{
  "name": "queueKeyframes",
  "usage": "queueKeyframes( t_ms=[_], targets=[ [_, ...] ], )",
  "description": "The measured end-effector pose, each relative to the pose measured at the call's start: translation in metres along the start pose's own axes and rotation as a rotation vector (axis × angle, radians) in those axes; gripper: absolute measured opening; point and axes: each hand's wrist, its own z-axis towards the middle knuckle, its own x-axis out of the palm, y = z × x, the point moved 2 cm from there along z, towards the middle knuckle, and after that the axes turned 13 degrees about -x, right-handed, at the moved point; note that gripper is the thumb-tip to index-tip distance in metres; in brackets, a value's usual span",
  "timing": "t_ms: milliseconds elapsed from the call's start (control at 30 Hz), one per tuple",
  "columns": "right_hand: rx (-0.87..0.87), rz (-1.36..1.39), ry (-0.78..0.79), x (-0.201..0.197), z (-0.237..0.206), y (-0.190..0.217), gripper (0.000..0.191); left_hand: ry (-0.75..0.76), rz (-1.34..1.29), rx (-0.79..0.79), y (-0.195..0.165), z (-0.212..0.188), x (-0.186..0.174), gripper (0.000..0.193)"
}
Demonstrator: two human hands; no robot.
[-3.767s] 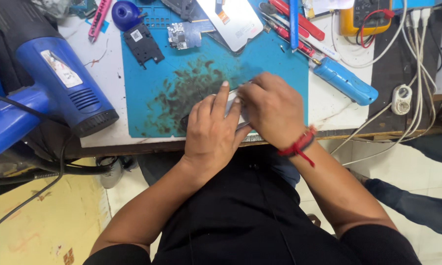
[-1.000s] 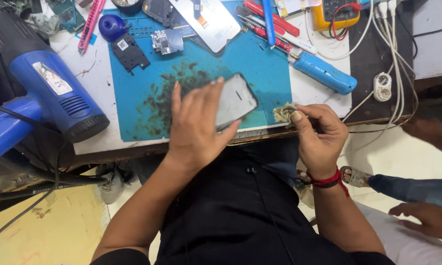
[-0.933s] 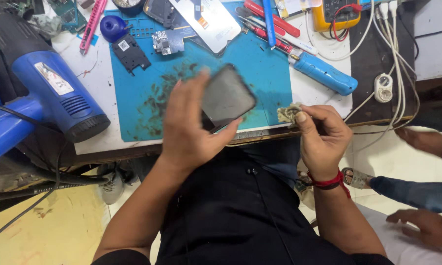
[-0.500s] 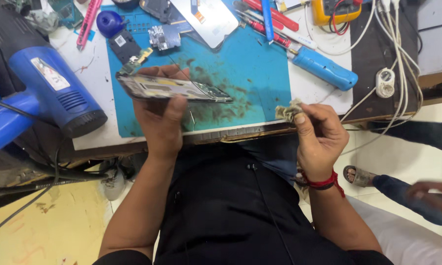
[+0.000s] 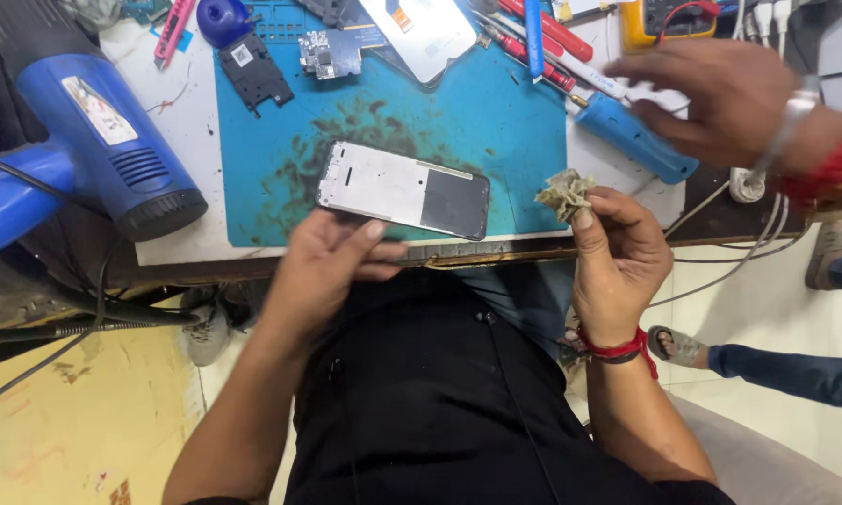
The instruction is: The person uses a soldering iron to heat and remove a component from a smartphone screen assembly. They then use a blue plastic pry tool to scrape adhesive residue from the screen's metal frame and wipe the surface with a cloth.
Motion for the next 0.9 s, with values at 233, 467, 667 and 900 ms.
queueKeyframes(
  t_ms=[233,467,667,900],
  targets=[
    [0.05,-0.035,0.167,0.04,0.017,0.005,0.016,-0.583,0.85,0.563,-0.031,-0.049,0.006,0.017],
    [-0.534,-0.816,0.766,0.116,0.05,0.028,0.018,-0.299,1.153,1.145,-0.019,0.0,0.042,0.038],
    [-0.431,-0.869,0.898,0.117,0.073,0.012,0.011,-0.193,1.036,1.199,-0.019,0.017,0.012,0.032],
    [-0.534,-0.661,0.978,0.213,0.083,-0.021,0.012,-0.188,1.011,1.177,-0.017,0.021,0.005,0.028]
  ],
)
